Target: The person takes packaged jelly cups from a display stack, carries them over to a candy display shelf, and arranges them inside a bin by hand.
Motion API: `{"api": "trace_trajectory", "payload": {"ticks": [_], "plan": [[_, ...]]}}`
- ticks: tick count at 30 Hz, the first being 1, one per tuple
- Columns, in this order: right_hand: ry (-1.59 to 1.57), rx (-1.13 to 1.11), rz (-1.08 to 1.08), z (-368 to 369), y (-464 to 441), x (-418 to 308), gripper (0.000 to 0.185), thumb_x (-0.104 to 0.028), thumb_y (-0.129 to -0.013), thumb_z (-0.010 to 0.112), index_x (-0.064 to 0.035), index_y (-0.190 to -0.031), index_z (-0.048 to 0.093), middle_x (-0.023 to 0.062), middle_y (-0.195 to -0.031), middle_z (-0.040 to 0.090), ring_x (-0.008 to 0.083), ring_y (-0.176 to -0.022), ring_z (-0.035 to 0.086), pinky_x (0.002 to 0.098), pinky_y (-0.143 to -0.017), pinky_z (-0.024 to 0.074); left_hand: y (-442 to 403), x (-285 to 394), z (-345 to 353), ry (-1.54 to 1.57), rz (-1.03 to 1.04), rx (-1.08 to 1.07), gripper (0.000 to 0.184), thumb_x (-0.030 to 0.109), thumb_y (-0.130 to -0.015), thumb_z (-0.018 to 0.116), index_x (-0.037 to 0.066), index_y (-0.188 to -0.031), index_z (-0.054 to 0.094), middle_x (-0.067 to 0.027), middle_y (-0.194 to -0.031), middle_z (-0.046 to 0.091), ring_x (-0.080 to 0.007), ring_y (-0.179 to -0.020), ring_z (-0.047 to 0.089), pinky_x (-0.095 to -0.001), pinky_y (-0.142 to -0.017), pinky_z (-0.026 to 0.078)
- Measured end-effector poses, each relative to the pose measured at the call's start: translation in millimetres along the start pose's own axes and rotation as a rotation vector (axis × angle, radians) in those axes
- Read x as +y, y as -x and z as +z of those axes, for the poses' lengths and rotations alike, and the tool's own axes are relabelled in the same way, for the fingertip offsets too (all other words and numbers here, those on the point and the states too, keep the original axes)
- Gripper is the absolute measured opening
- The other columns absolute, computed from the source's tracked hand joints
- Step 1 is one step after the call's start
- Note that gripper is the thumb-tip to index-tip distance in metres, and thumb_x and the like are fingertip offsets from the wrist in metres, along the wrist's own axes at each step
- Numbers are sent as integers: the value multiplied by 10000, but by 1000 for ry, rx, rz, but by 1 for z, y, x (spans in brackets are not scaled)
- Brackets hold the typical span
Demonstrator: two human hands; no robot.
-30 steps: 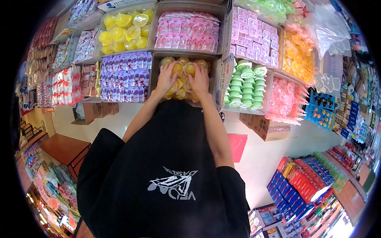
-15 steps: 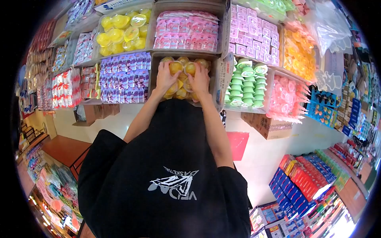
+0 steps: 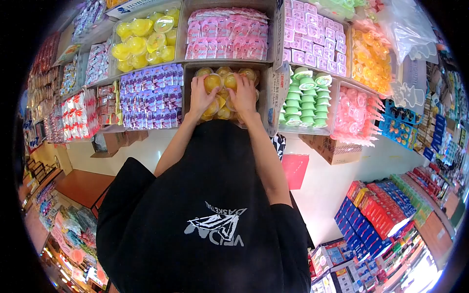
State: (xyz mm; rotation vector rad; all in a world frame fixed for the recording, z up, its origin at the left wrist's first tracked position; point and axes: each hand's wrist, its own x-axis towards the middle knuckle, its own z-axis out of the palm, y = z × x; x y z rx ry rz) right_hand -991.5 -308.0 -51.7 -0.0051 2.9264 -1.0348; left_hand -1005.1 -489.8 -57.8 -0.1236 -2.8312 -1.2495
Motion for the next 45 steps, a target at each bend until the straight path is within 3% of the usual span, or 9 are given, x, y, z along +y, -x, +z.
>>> {"api": "trace_trajectory", "payload": {"ticks": [10, 17, 20, 23, 30, 36, 42, 45], "plan": [[32, -44, -82, 5, -8, -3, 645, -262, -804, 754, -103, -1380, 512, 154, -1337, 562, 366, -1246, 492, 493, -1019, 419, 10, -10, -4, 110, 70, 122, 613, 173, -833, 759, 1, -1337, 455, -244, -1247, 469, -424, -1184, 466, -464, -1030, 404], [-218, -4, -65, -12, -1, 4, 680, -196, -807, 757, -21, -1396, 468, 214, -1317, 562, 393, -1219, 514, 482, -1049, 408, 23, 18, -34, 137, 108, -51, 583, 163, -809, 780, 14, -1303, 506, -215, -1225, 504, -406, -1173, 503, -453, -1017, 427], [-301, 35, 19, -24, 19, 9, 603, -139, -825, 717, -9, -1367, 487, 218, -1300, 569, 401, -1216, 511, 488, -1050, 402, 32, 29, -37, 136, 173, -188, 558, 158, -778, 795, 51, -1271, 557, -193, -1190, 531, -397, -1142, 529, -450, -997, 436], [-256, 117, -78, -20, 40, 21, 531, -93, -814, 685, -12, -1314, 526, 206, -1288, 574, 395, -1200, 520, 480, -1030, 413, 35, 27, -29, 76, 257, -277, 574, 164, -768, 798, 52, -1275, 554, -179, -1188, 535, -387, -1124, 535, -445, -973, 442], [-184, -12, -151, -11, 64, -2, 540, -87, -779, 700, -23, -1294, 551, 187, -1254, 595, 377, -1194, 540, 462, -1023, 422, 29, 24, -18, 25, 348, -331, 600, 149, -751, 799, 40, -1282, 542, -169, -1179, 540, -376, -1118, 536, -445, -963, 440], [-105, 7, -156, -3, 65, -5, 565, -162, -782, 723, -63, -1310, 550, 146, -1231, 596, 347, -1183, 525, 458, -1025, 400, 35, 27, -35, -149, 243, -235, 720, 194, -703, 855, 24, -1306, 501, -175, -1189, 530, -378, -1149, 511, -445, -976, 436], [-100, -25, -143, -2, 62, -4, 572, -195, -798, 729, -70, -1324, 542, 139, -1228, 601, 339, -1167, 531, 460, -1022, 398, 50, -5, -42, -111, 87, -377, 620, 196, -730, 842, 18, -1242, 542, -172, -1172, 537, -384, -1134, 514, -439, -958, 455], [-83, -9, -154, -1, 63, -3, 564, -204, -804, 726, -73, -1322, 544, 137, -1231, 603, 335, -1163, 534, 460, -1011, 404, 53, -6, -43, 8, 69, -265, 550, 172, -748, 822, 14, -1204, 558, -174, -1126, 555, -378, -1084, 535, -437, -950, 459]]}}
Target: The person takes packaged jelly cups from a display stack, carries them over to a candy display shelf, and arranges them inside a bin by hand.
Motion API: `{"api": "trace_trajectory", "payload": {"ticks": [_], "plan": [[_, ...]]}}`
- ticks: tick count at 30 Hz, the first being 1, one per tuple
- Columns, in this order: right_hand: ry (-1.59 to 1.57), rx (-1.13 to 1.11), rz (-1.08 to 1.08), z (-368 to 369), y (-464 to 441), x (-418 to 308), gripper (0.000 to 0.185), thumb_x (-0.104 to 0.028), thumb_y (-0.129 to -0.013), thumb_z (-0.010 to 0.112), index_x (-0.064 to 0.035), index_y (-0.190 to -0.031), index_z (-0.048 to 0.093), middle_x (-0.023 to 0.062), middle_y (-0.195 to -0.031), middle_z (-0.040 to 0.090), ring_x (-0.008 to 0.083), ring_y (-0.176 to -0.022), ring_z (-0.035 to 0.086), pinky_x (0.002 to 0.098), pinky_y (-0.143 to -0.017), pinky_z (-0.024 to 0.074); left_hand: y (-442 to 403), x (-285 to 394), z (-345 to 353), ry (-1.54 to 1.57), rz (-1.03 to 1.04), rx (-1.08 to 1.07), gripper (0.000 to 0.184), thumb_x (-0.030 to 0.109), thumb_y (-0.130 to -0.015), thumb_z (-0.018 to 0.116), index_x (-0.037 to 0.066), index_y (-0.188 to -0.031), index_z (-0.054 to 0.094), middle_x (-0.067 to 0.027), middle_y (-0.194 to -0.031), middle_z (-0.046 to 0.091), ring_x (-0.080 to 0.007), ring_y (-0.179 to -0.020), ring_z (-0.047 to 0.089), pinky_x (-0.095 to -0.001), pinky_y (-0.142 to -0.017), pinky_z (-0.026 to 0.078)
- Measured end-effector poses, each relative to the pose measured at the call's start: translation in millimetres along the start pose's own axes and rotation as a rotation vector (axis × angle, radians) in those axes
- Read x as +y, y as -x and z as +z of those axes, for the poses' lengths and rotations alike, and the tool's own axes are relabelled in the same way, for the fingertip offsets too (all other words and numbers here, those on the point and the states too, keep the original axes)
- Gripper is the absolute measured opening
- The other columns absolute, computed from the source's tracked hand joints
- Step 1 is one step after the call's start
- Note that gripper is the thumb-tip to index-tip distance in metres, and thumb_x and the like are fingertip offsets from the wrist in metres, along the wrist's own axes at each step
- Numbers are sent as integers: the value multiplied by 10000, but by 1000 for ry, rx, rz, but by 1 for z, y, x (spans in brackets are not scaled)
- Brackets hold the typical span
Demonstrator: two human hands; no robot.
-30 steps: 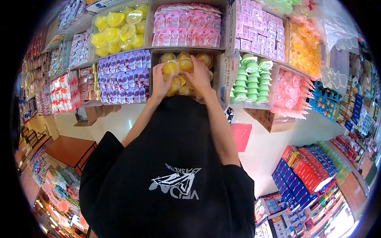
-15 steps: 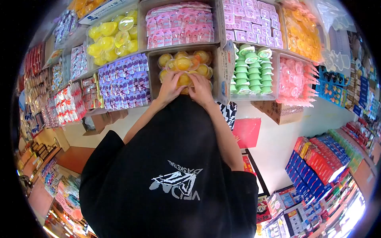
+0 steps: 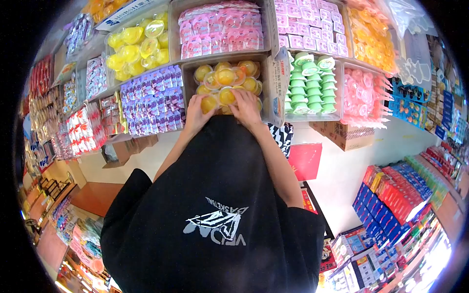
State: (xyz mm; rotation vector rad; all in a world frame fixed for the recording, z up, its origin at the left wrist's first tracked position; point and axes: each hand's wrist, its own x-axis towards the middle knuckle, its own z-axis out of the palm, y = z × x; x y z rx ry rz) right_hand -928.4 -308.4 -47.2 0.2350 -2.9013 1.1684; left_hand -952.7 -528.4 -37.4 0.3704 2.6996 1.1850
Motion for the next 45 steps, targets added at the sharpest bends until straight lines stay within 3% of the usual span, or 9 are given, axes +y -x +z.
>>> {"api": "trace_trajectory", "payload": {"ticks": [3, 9, 15, 24, 30, 33, 36, 39, 45], "plan": [[2, 2, -6, 1, -1, 1, 558, -214, -812, 722, -75, -1321, 543, 138, -1240, 602, 336, -1159, 536, 461, -1003, 407, -3, 7, -6, 7, 9, 73, 550, 137, -737, 826, 18, -1196, 546, -171, -1094, 580, -363, -1051, 574, -424, -911, 481], [1, -26, 8, -2, -1, 1, 549, -222, -823, 712, -79, -1324, 538, 137, -1251, 600, 337, -1167, 534, 466, -1001, 406, -26, 7, 2, 10, 100, 134, 575, 108, -732, 823, 3, -1214, 526, -187, -1187, 588, -375, -1114, 557, -425, -968, 463], [-3, -27, 13, -2, 0, 3, 546, -203, -823, 704, -80, -1328, 533, 137, -1257, 599, 340, -1182, 527, 468, -1006, 404, -36, -7, 3, -47, 105, 7, 599, 93, -744, 800, 8, -1262, 512, -191, -1208, 583, -385, -1154, 543, -436, -1007, 445], [-51, -30, 22, -5, 2, 2, 589, -179, -817, 704, -58, -1358, 507, 157, -1283, 583, 358, -1210, 518, 476, -1042, 402, -28, 3, 3, -1, 160, 124, 683, 99, -725, 842, 22, -1306, 491, -217, -1339, 478, -388, -1250, 487, -441, -1036, 431], [-122, 27, -10, -7, 12, 1, 617, -133, -806, 726, -34, -1368, 490, 212, -1304, 565, 383, -1226, 522, 469, -1051, 405, -3, 3, 5, -18, 144, 225, 642, 117, -740, 859, 16, -1261, 498, -195, -1257, 485, -360, -1202, 489, -419, -992, 448], [-188, 58, 13, -5, 19, 3, 622, -114, -804, 719, -28, -1373, 481, 219, -1303, 562, 392, -1239, 509, 480, -1068, 386, 1, -13, 11, -4, 102, 240, 577, 53, -770, 813, 6, -1241, 484, -189, -1229, 494, -353, -1170, 513, -426, -999, 449], [-140, 60, 4, -6, 30, 2, 616, -125, -813, 706, -43, -1380, 480, 213, -1321, 553, 396, -1248, 503, 490, -1085, 371, 3, -23, 17, 42, 122, 250, 510, 70, -800, 805, 1, -1216, 518, -161, -1121, 541, -292, -1036, 576, -367, -871, 497], [-38, 7, -19, -4, 30, -3, 612, -149, -822, 698, -61, -1386, 479, 199, -1355, 534, 395, -1271, 487, 497, -1102, 360, 3, -29, 26, 48, 96, 282, 439, 52, -830, 770, -5, -1194, 531, -154, -1075, 556, -274, -959, 607, -358, -840, 512], [-44, 56, 9, 4, 34, -8, 655, -147, -819, 698, -70, -1420, 450, 191, -1411, 489, 390, -1334, 437, 487, -1129, 346, -4, -31, 27, 55, 118, 303, 350, 40, -863, 722, -10, -1165, 553, -148, -1062, 571, -266, -959, 614, -359, -841, 515]]}}
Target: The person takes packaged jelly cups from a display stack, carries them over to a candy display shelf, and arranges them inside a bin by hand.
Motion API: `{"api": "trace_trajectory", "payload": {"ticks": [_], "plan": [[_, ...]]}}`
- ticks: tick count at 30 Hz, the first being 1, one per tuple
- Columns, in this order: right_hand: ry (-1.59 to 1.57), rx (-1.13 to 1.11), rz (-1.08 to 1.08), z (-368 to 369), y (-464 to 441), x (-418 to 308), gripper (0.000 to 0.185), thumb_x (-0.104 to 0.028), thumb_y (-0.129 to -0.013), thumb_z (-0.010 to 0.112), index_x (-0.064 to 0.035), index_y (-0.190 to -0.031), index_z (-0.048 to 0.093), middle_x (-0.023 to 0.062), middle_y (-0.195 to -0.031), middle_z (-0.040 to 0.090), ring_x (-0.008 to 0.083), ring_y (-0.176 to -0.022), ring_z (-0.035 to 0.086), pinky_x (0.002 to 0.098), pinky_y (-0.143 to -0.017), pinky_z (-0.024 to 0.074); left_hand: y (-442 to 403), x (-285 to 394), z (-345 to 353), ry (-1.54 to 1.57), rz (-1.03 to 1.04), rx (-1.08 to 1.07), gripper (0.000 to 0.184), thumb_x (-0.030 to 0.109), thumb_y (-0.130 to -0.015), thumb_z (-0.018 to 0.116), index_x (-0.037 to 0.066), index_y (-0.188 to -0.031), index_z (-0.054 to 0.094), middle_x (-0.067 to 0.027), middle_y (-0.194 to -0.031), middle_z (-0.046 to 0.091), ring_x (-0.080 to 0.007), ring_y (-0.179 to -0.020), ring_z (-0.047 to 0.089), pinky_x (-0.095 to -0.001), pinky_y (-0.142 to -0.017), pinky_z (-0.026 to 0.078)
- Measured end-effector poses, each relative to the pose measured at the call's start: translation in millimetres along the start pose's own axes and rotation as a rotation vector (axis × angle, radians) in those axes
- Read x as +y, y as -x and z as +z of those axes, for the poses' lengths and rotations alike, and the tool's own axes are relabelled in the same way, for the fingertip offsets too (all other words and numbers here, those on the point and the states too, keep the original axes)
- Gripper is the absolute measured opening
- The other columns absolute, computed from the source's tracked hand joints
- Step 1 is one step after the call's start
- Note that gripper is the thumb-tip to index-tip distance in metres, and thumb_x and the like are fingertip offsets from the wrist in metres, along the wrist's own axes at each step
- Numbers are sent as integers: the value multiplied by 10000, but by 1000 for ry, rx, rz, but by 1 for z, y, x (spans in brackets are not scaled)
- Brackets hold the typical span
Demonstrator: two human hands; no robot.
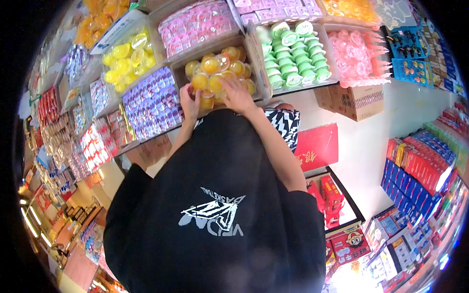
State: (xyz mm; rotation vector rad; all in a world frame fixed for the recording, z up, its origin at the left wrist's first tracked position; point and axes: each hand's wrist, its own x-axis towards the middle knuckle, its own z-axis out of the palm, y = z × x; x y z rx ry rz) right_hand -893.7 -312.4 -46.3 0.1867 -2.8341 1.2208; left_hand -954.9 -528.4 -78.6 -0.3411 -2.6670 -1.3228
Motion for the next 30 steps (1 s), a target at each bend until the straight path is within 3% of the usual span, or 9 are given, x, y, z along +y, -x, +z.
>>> {"api": "trace_trajectory", "payload": {"ticks": [6, 13, 17, 19, 23, 30], "plan": [[-116, 76, 41, -25, 43, -4, 626, -104, -800, 697, -62, -1387, 483, 187, -1356, 526, 376, -1301, 469, 459, -1091, 392, -2, 2, 0, 14, 35, 6, 364, 69, -851, 741, -2, -1157, 556, -128, -1015, 555, -230, -876, 584, -336, -782, 499], [-123, 129, 75, -52, 94, -8, 467, -57, -809, 700, -64, -1262, 584, 160, -1293, 573, 362, -1212, 535, 447, -1044, 432, 2, 8, -3, -14, 45, 60, 387, 140, -865, 734, -11, -1173, 553, -145, -1053, 553, -261, -937, 539, -364, -818, 466], [-119, 131, 46, -53, 109, -4, 420, -72, -817, 668, -55, -1230, 598, 165, -1269, 578, 363, -1166, 561, 431, -1008, 467, 16, 37, -1, 21, 95, 106, 405, 139, -862, 746, -23, -1176, 548, -131, -1054, 549, -231, -896, 539, -341, -808, 468], [-123, 143, 48, -60, 113, -1, 403, -79, -819, 665, -58, -1217, 603, 163, -1269, 580, 363, -1161, 563, 428, -994, 477, 26, 59, 8, 85, 177, 99, 362, 70, -879, 712, -22, -1182, 536, -114, -1053, 537, -188, -873, 538, -301, -781, 469], [-164, 243, 98, -80, 129, -2, 377, -77, -838, 662, -68, -1212, 617, 161, -1204, 621, 358, -1122, 595, 434, -968, 495, 45, 121, 38, 320, 144, -171, 336, 48, -863, 703, -13, -1154, 547, -113, -1032, 549, -189, -835, 524, -315, -772, 467], [-144, 573, 264, -135, 219, -19, 369, -36, -842, 607, -64, -1208, 634, 169, -1058, 652, 361, -1040, 616, 432, -912, 510, 61, 213, 98, 374, 300, -883, 326, 79, -910, 680, 7, -1206, 564, -90, -1032, 604, -176, -874, 594, -312, -791, 496]]}}
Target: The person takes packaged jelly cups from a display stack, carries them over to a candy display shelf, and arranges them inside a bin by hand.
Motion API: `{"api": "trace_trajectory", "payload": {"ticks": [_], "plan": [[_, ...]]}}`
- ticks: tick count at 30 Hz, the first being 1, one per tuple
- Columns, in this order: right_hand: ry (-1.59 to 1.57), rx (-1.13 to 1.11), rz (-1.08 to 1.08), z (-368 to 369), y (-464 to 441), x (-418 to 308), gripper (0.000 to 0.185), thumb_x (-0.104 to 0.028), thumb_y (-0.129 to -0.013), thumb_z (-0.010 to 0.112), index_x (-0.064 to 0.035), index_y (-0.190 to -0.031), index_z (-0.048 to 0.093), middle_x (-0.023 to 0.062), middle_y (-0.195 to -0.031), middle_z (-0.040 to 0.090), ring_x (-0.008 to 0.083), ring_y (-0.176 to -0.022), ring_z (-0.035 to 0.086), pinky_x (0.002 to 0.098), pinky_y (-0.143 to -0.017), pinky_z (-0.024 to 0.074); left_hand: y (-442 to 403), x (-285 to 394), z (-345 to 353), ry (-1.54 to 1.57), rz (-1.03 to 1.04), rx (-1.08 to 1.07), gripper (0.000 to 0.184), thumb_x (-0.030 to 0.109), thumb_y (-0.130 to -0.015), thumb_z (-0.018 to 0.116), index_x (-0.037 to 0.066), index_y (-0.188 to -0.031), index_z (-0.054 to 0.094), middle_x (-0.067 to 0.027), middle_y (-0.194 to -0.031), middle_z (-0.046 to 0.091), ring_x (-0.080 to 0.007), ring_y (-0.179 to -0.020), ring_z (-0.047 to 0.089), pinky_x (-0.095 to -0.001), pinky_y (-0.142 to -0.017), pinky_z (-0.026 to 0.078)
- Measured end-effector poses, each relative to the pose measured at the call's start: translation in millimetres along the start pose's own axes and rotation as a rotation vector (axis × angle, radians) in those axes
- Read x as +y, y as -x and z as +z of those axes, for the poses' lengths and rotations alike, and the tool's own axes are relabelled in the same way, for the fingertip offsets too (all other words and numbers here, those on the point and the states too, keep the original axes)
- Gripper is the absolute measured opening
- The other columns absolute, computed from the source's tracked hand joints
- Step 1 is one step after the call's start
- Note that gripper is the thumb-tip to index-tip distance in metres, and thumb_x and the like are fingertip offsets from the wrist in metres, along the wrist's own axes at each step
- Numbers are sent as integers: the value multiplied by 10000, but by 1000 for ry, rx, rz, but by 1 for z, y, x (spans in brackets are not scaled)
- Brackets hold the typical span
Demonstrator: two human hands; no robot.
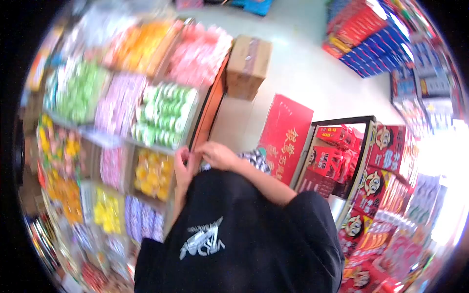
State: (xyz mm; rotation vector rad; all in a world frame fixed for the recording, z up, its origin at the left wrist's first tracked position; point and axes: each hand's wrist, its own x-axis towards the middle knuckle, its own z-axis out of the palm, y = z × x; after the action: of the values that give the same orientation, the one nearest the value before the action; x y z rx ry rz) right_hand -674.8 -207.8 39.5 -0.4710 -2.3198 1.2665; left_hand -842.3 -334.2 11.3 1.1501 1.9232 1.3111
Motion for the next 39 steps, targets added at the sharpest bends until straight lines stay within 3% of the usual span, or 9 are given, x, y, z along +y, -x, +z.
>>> {"api": "trace_trajectory", "payload": {"ticks": [2, 7, 15, 24, 27, 31, 36, 39], "plan": [[45, 86, 128, -30, 25, 4, 375, -29, -846, 598, -56, -1218, 631, 169, -1070, 652, 357, -1045, 617, 430, -922, 507, -20, 16, 29, 26, 82, -136, 331, 71, -909, 677, 11, -1215, 566, -87, -1051, 609, -167, -902, 599, -307, -817, 502], [42, 313, 381, -87, 96, 10, 382, -14, -861, 573, -43, -1238, 621, 163, -1097, 649, 348, -1052, 620, 426, -928, 506, -45, 76, 102, 68, 13, -496, 355, 50, -904, 673, 16, -1240, 565, -88, -1073, 617, -160, -922, 607, -306, -845, 510], [-117, 690, 528, -146, 190, 28, 398, 52, -859, 564, -25, -1246, 611, 164, -1106, 660, 283, -1070, 656, 384, -932, 528, -47, 131, 228, 20, 153, -856, 356, 75, -912, 664, 21, -1252, 572, -113, -1103, 650, -199, -1001, 643, -325, -869, 524], [33, 920, 632, -215, 288, 51, 351, 19, -862, 574, -25, -1206, 628, 181, -1057, 675, 317, -999, 670, 398, -860, 526, -18, 147, 335, 3, 227, -1029, 340, 85, -917, 659, 11, -1240, 581, -128, -1093, 674, -210, -992, 665, -335, -861, 534], [36, 1017, 620, -218, 315, 66, 337, 16, -880, 588, -18, -1213, 630, 135, -999, 662, 230, -855, 670, 333, -764, 542, -11, 157, 361, 1, 219, -1059, 339, 87, -923, 651, 9, -1244, 580, -130, -1091, 672, -215, -990, 665, -337, -857, 536], [53, 1052, 624, -216, 332, 72, 352, 8, -878, 582, -27, -1225, 631, 139, -995, 663, 206, -838, 670, 318, -735, 537, -11, 164, 374, 1, 212, -1087, 335, 82, -927, 643, 0, -1245, 576, -139, -1086, 668, -213, -992, 663, -334, -851, 536], [-84, 1007, 656, -211, 330, 89, 366, 6, -875, 569, -19, -1238, 609, 139, -1061, 678, 228, -952, 681, 352, -867, 545, -16, 161, 382, 13, 161, -1127, 339, 64, -922, 650, -7, -1244, 570, -124, -1065, 673, -187, -953, 668, -319, -825, 540], [-66, 1024, 694, -221, 324, 84, 368, -5, -881, 568, -19, -1247, 603, 142, -1087, 676, 241, -981, 677, 357, -878, 541, -29, 159, 394, 27, 137, -1174, 354, 58, -913, 661, -11, -1249, 569, -123, -1055, 683, -189, -932, 676, -316, -812, 543]]}}
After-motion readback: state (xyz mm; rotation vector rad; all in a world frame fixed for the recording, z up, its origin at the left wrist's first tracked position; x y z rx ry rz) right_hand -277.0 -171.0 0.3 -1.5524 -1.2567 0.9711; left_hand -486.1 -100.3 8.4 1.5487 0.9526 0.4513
